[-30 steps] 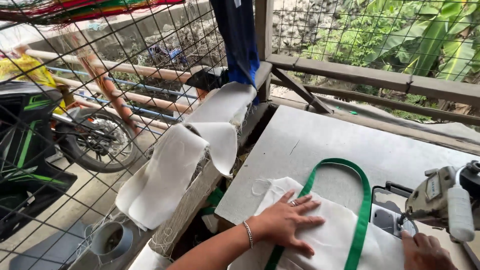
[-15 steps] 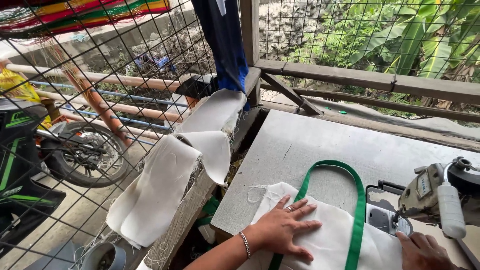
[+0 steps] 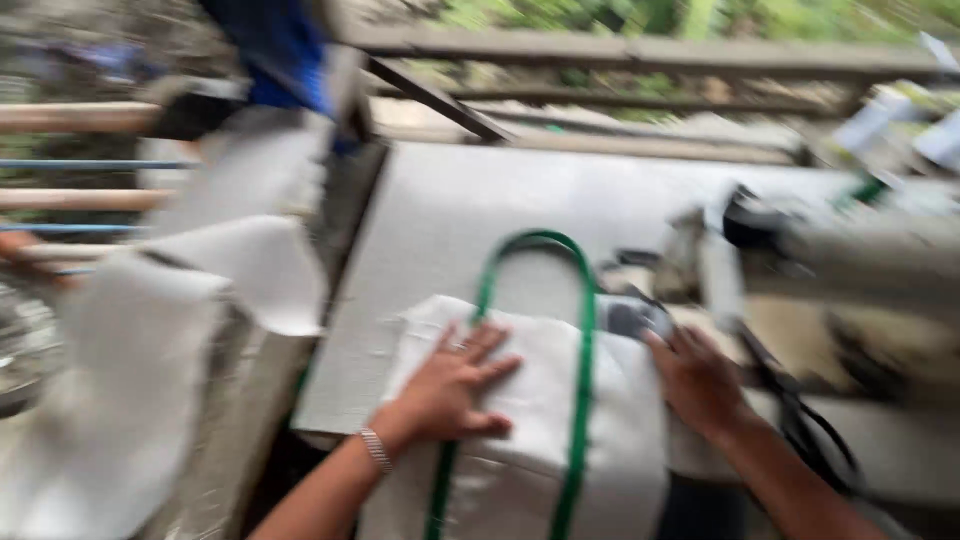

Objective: Sewing green straps onto white fabric panels to create tote bags using an industrial sewing machine.

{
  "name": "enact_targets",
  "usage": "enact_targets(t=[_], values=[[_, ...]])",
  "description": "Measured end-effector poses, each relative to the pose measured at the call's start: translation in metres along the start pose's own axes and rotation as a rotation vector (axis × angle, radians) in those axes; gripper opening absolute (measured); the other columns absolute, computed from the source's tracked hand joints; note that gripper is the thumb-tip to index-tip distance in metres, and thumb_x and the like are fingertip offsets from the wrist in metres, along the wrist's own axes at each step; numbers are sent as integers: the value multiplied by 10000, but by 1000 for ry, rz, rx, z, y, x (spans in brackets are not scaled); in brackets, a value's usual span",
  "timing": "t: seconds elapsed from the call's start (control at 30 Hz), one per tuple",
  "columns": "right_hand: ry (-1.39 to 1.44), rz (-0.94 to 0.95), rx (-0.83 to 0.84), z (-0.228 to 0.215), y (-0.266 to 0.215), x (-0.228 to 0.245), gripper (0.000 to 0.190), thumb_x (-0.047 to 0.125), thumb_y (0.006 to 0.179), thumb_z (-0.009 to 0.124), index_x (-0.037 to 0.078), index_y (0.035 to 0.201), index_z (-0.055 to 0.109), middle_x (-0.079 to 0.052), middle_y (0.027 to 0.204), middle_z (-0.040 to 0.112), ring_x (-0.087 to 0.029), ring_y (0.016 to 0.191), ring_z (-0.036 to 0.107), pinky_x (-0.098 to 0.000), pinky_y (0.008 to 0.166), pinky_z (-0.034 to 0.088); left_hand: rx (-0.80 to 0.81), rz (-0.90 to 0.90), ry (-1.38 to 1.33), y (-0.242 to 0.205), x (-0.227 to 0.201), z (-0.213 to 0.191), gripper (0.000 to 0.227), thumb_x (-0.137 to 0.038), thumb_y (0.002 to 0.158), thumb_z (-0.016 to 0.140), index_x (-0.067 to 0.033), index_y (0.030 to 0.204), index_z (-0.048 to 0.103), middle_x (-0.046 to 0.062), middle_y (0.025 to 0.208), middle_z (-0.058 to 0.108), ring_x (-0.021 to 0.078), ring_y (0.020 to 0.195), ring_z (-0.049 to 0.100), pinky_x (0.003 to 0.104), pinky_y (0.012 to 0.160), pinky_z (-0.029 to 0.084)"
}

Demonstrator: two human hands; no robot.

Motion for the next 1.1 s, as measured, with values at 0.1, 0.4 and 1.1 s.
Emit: enact_targets(t=[0.1,0.4,1.1], values=[[7,-118,-2,-15,15,1,408,59,816,591,48,1218,660,-139,934,591,-365,919,601,-462,758,541,-1,-6,45,7,4,-7,913,-792,804,603,-207,1499,513,144,1657,272,333,1534,199,591,1198,44],[-161,-154,93,3,23,-44,242,86,941,625,46,1177,653,-84,995,617,-268,1111,608,-360,762,567,7,-95,173,7,9,-4,920,-906,748,564,-374,1496,497,54,1646,340,302,1529,273,626,1193,184],[221,89,6,-43,-2,3,520,542,986,573,279,1433,612,87,1465,598,-250,1126,605,-519,1034,406,76,-213,195,23,24,-1,907,-912,784,485,-414,1540,425,20,1681,286,278,1562,212,605,1226,128]])
Point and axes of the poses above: each hand's wrist, its own y-axis towards the middle knuckle, its own z-axis out of the palm, x = y × z, the point moved 5 cm from there along y, towards the middle knuckle
